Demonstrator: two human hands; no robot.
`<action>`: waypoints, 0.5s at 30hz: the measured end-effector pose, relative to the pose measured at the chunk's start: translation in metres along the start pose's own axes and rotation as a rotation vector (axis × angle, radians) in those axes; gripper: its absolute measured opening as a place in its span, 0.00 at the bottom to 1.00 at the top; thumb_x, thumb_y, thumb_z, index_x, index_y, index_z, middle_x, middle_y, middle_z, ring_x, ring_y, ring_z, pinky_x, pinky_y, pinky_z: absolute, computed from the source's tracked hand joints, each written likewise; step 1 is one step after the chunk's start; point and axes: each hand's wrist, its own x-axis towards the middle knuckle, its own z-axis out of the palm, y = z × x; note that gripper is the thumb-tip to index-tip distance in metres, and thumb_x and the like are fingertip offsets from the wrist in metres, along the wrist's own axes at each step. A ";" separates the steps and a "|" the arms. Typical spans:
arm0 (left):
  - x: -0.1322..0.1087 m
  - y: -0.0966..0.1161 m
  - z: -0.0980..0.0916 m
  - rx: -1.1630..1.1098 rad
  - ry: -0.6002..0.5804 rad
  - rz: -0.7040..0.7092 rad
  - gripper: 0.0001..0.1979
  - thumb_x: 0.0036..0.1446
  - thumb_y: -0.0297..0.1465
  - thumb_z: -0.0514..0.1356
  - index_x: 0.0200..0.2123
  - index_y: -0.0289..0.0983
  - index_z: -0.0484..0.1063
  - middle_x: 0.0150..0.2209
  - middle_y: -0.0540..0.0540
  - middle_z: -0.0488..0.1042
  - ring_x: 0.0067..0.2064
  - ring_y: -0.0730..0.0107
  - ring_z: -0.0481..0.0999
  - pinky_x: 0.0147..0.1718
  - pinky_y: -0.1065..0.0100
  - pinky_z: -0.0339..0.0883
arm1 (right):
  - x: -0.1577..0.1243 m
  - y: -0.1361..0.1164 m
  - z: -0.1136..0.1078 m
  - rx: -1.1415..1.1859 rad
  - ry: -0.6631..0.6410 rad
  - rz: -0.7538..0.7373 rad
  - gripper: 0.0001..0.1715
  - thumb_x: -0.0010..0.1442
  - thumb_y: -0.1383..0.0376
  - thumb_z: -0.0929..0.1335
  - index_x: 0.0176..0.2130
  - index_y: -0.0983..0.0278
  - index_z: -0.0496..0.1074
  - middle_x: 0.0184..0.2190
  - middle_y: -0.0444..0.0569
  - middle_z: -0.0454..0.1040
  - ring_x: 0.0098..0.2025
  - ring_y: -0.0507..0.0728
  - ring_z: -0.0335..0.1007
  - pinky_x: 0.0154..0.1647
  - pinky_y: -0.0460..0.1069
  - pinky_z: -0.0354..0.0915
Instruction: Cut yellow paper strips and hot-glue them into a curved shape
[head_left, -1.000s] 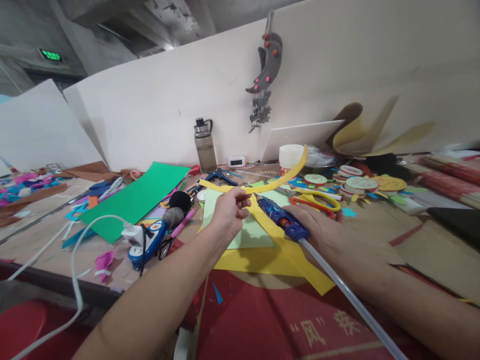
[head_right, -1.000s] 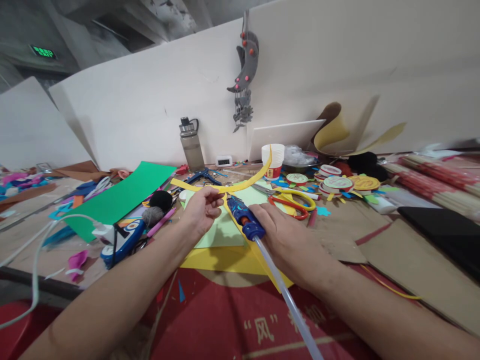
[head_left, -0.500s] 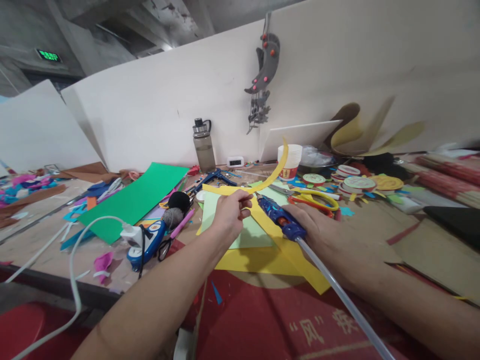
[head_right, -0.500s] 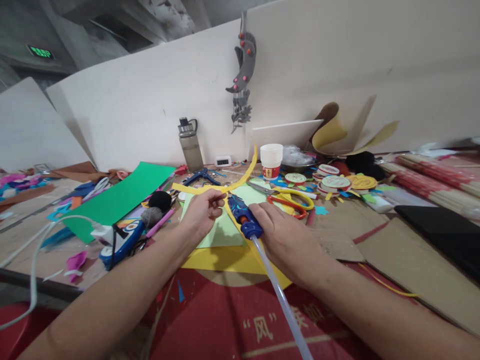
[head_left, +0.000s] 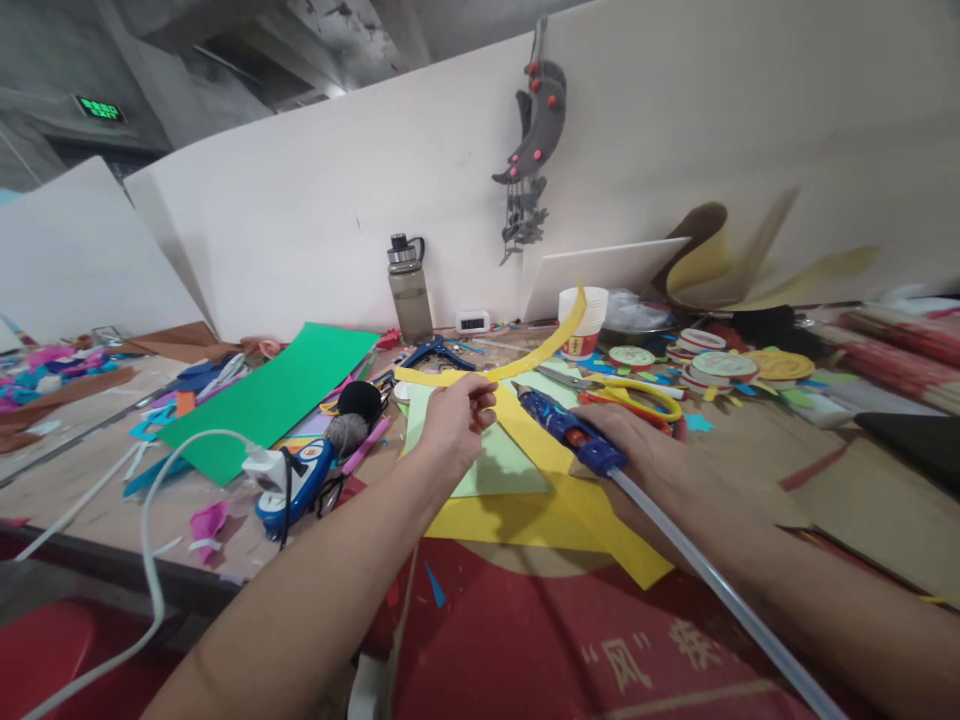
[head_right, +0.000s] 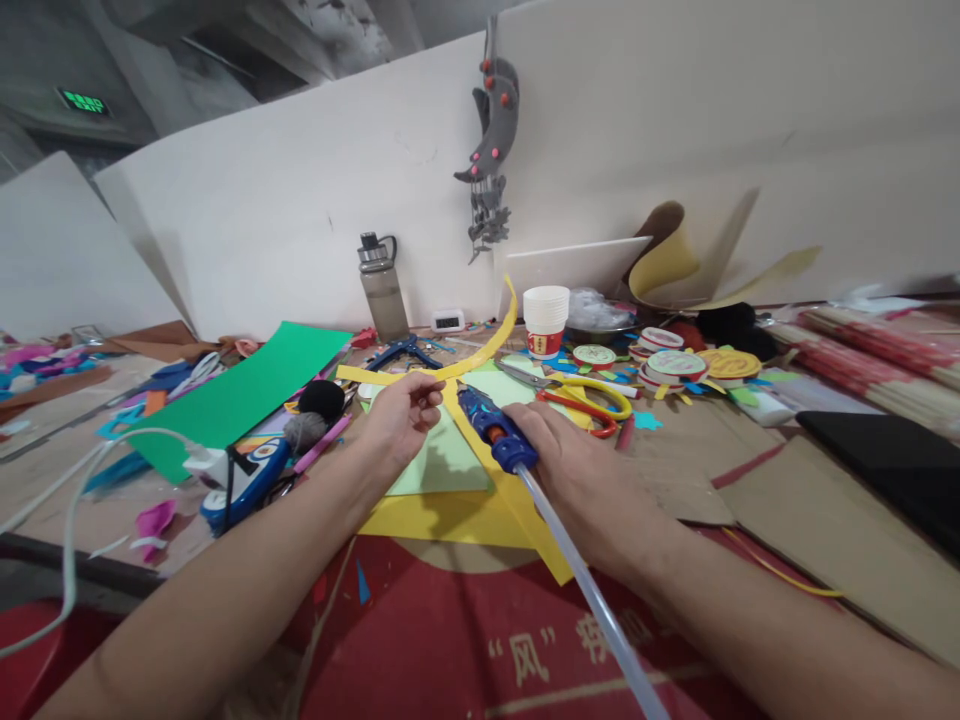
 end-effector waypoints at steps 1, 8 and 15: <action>0.000 0.000 0.000 -0.005 -0.006 -0.006 0.03 0.41 0.20 0.58 0.19 0.30 0.67 0.20 0.47 0.69 0.19 0.83 0.63 0.13 0.80 0.48 | 0.000 0.000 0.000 0.000 -0.005 -0.004 0.21 0.58 0.70 0.62 0.52 0.60 0.61 0.45 0.52 0.72 0.46 0.60 0.70 0.44 0.53 0.66; -0.001 -0.004 0.001 -0.022 -0.049 -0.012 0.03 0.41 0.21 0.58 0.20 0.30 0.67 0.20 0.47 0.70 0.19 0.83 0.65 0.13 0.81 0.49 | 0.001 -0.001 -0.002 -0.023 -0.003 -0.069 0.22 0.58 0.72 0.60 0.52 0.62 0.60 0.44 0.52 0.72 0.45 0.59 0.70 0.42 0.52 0.66; -0.003 -0.003 0.003 -0.025 -0.057 -0.011 0.02 0.40 0.21 0.58 0.19 0.30 0.67 0.20 0.47 0.70 0.18 0.83 0.64 0.13 0.81 0.49 | 0.001 -0.002 -0.001 -0.073 0.018 -0.082 0.24 0.55 0.74 0.59 0.52 0.62 0.61 0.44 0.53 0.73 0.43 0.59 0.70 0.41 0.51 0.66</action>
